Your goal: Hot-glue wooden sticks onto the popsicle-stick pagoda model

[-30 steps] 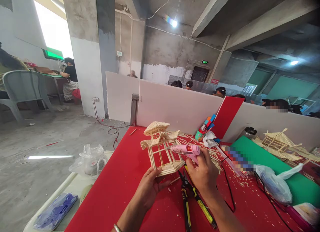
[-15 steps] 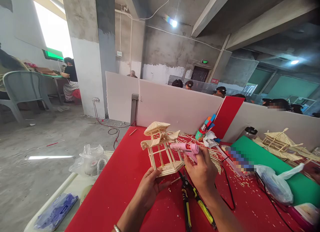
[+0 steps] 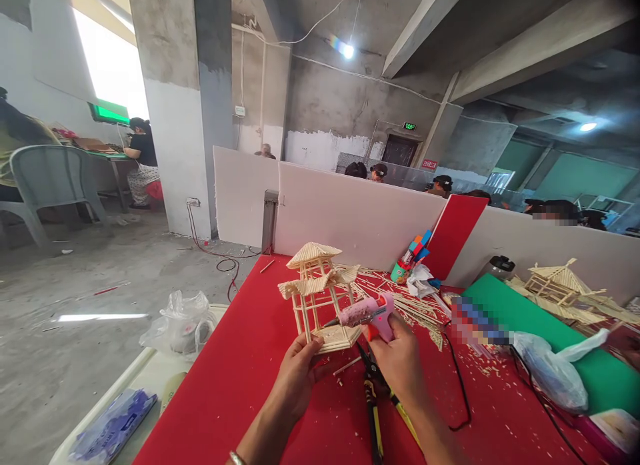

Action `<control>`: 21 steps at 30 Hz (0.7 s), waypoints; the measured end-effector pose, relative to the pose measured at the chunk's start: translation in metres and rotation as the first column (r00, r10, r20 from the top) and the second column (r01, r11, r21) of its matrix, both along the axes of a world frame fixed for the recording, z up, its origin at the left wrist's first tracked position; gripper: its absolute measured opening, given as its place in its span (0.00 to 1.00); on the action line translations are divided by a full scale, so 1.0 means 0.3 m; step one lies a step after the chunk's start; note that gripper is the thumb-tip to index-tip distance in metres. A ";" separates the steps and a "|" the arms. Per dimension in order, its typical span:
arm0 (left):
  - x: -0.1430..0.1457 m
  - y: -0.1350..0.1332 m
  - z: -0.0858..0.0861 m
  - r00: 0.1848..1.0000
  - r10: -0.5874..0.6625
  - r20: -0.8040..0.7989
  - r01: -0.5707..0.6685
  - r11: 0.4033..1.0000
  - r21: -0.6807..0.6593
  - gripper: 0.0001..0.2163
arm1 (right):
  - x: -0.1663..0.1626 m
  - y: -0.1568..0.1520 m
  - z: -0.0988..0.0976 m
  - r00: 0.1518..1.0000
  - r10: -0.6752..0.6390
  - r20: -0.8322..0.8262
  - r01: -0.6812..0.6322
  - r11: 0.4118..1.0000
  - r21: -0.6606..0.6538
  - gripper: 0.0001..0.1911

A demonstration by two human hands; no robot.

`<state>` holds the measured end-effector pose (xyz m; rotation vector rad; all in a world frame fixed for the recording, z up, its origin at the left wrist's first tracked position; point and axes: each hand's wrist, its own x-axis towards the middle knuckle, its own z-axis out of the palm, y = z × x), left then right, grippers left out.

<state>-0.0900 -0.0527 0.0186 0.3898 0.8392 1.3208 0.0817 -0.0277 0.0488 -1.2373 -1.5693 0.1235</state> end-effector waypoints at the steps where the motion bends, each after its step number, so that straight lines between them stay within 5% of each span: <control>1: 0.000 0.002 -0.003 1.000 0.008 -0.008 -0.008 1.000 0.001 0.10 | -0.004 0.000 -0.009 1.000 0.011 -0.002 -0.011 1.000 -0.015 0.05; 7: -0.006 0.008 -0.014 0.996 0.040 -0.075 -0.037 0.999 0.037 0.16 | -0.009 -0.011 -0.036 0.994 0.040 -0.104 -0.055 0.988 -0.147 0.08; 14: -0.006 0.003 -0.004 0.997 0.021 -0.077 -0.016 0.998 0.055 0.17 | 0.006 -0.044 -0.040 0.904 0.192 -0.383 -0.315 0.903 -0.292 0.11; 18: -0.004 0.002 -0.003 0.994 0.014 -0.112 -0.007 0.998 0.057 0.18 | -0.018 -0.038 -0.007 0.973 0.180 -0.144 -0.209 0.951 -0.227 0.05; 21: -0.004 0.002 -0.007 0.994 -0.010 -0.112 0.022 0.994 0.104 0.21 | -0.053 -0.029 0.020 0.986 0.150 0.074 -0.142 0.983 -0.113 0.14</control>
